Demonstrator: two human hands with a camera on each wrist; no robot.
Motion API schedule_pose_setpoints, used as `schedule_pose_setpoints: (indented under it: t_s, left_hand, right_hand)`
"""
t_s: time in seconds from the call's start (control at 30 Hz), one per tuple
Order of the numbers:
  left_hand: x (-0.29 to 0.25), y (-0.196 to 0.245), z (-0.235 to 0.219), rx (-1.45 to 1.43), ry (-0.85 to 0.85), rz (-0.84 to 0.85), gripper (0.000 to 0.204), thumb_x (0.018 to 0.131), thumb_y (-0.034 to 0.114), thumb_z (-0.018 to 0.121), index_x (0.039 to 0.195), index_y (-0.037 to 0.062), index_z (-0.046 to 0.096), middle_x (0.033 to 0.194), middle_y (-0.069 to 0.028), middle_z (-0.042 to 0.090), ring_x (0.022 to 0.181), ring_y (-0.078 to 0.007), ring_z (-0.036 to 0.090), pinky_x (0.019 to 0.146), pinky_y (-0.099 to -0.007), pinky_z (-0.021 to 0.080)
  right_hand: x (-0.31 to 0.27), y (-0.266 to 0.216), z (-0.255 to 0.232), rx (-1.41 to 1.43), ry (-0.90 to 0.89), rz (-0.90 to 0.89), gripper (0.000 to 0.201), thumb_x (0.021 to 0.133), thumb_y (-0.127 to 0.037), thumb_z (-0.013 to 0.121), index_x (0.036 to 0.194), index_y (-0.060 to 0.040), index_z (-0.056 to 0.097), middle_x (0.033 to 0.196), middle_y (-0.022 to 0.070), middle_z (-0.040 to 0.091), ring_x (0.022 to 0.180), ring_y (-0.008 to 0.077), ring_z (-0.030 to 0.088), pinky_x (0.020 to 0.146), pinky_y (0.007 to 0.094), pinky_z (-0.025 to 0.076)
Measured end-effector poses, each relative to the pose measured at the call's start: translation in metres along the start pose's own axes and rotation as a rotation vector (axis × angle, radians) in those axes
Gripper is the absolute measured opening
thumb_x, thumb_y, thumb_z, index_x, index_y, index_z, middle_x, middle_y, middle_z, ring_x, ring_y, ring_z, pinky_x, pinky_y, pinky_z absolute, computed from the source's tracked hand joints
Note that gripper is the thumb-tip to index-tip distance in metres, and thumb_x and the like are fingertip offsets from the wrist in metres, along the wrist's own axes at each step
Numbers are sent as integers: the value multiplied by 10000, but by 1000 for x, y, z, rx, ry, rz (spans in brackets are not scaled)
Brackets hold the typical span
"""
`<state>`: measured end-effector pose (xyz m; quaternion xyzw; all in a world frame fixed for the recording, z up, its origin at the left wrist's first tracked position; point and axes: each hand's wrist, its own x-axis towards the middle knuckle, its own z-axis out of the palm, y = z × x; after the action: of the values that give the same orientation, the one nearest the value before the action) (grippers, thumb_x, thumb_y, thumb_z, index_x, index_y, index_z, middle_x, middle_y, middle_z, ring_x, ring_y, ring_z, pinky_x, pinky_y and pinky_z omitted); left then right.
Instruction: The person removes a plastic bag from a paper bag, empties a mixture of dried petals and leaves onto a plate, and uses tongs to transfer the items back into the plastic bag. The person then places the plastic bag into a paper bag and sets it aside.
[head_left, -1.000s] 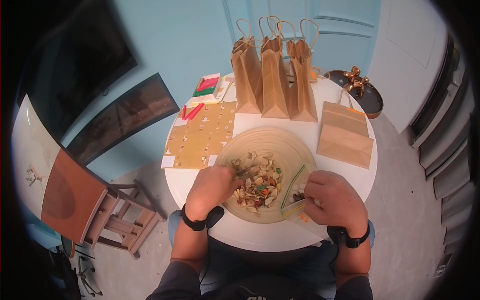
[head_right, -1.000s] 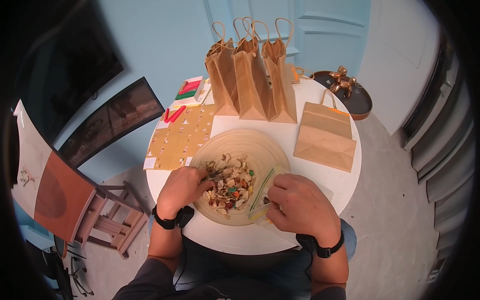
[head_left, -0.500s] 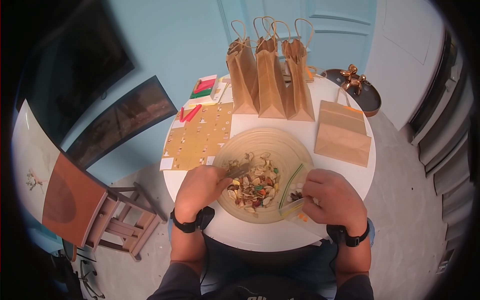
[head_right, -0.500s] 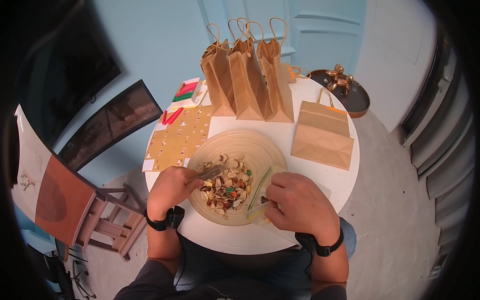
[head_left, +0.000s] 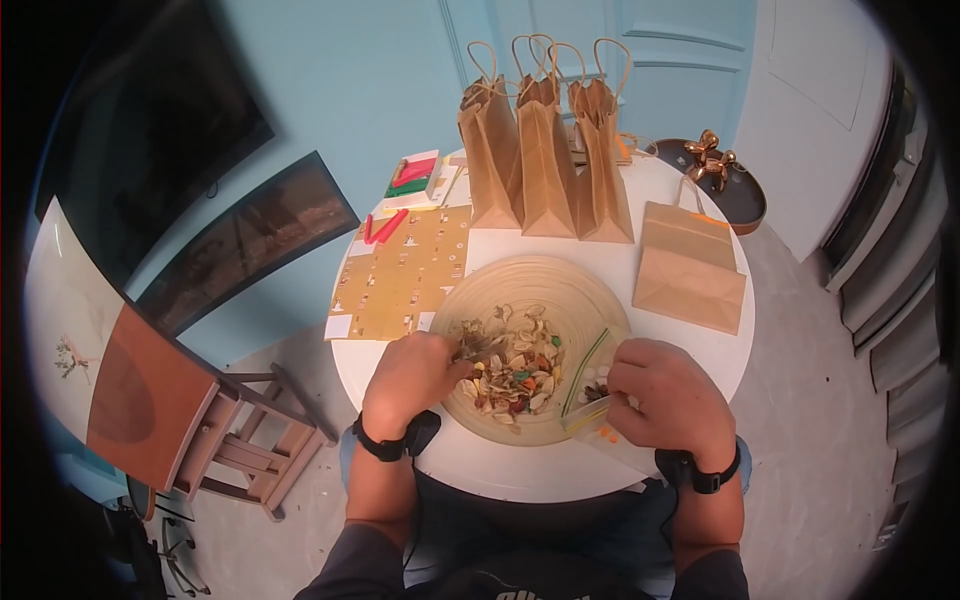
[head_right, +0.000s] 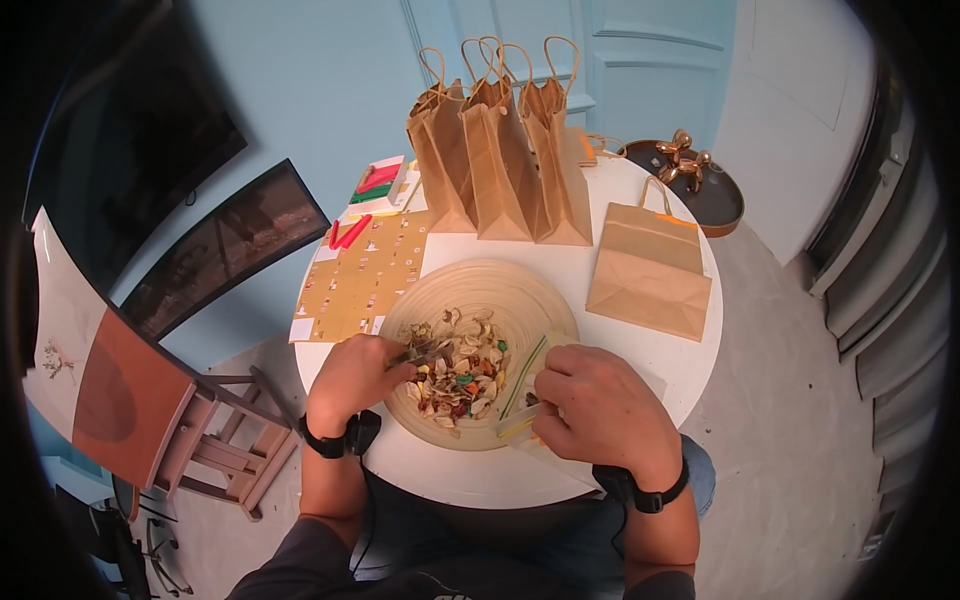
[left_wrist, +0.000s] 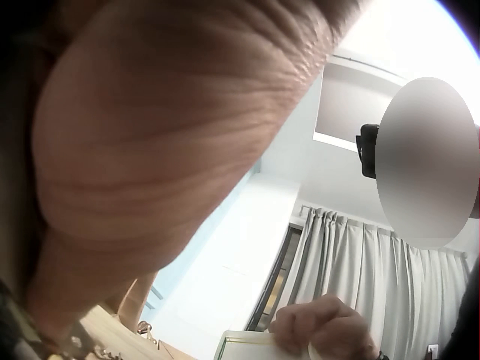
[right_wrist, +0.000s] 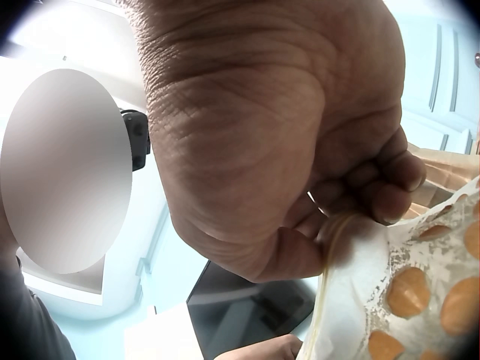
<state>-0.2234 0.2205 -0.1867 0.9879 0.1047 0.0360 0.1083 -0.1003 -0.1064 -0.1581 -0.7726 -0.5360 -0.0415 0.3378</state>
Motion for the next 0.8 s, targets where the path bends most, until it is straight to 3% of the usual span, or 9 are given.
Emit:
schedule_pose_setpoints:
  t_s: [0.23, 0.33, 0.43, 0.53, 0.6, 0.67, 0.8]
  left_hand:
    - [-1, 5, -11, 1, -30, -25, 251, 972, 279, 833, 960, 29, 856, 855, -256, 766, 866, -464, 766, 797, -548, 598]
    - [-7, 4, -15, -38, 45, 31, 229, 975, 266, 851, 959, 38, 865, 778, -225, 737, 787, -429, 740, 731, -506, 573]
    - [-19, 16, -28, -152, 35, 65, 242, 973, 265, 880, 1005, 26, 862, 809, -213, 754, 773, -417, 742, 724, -483, 578]
    - [-32, 38, -37, -220, 53, 239, 286, 960, 275, 909, 1069, 16, 856, 861, -200, 778, 779, -408, 750, 728, -467, 584]
    - [-34, 49, -42, -231, 32, 218, 315, 955, 298, 903, 1079, 15, 845, 892, -214, 783, 823, -434, 755, 755, -487, 588]
    - [-23, 46, -38, -231, 71, 235, 306, 981, 319, 861, 1011, 16, 832, 867, -250, 759, 873, -481, 750, 786, -537, 588]
    - [35, 20, -33, -110, -40, 110, 385, 1009, 386, 829, 1019, 0, 828, 866, -257, 764, 862, -480, 748, 798, -529, 588]
  right_hand:
    - [-1, 2, 2, 2, 2, 0, 125, 800, -56, 746, 763, -1, 640, 835, 159, 630, 811, 405, 665, 744, 527, 560]
    - [0, 3, 3, 8, 13, -12, 130, 801, -59, 745, 759, 0, 638, 834, 161, 628, 808, 408, 662, 742, 530, 554]
    - [1, 5, 3, 7, 15, -23, 134, 798, -62, 745, 754, 2, 636, 828, 165, 624, 801, 412, 658, 738, 532, 550]
    - [1, 8, 5, 8, 25, -25, 137, 795, -63, 745, 749, 5, 635, 821, 168, 622, 794, 414, 656, 734, 534, 549]
    - [-1, 7, 3, 0, 33, -22, 138, 793, -63, 745, 747, 6, 635, 819, 169, 624, 791, 413, 655, 731, 534, 550]
    - [-3, 8, -2, 8, 42, -18, 136, 792, -64, 747, 749, 6, 639, 820, 168, 627, 790, 412, 658, 729, 530, 554]
    - [-6, 12, -5, 21, 74, -17, 136, 796, -68, 754, 753, 4, 647, 829, 165, 637, 793, 411, 670, 728, 520, 564]
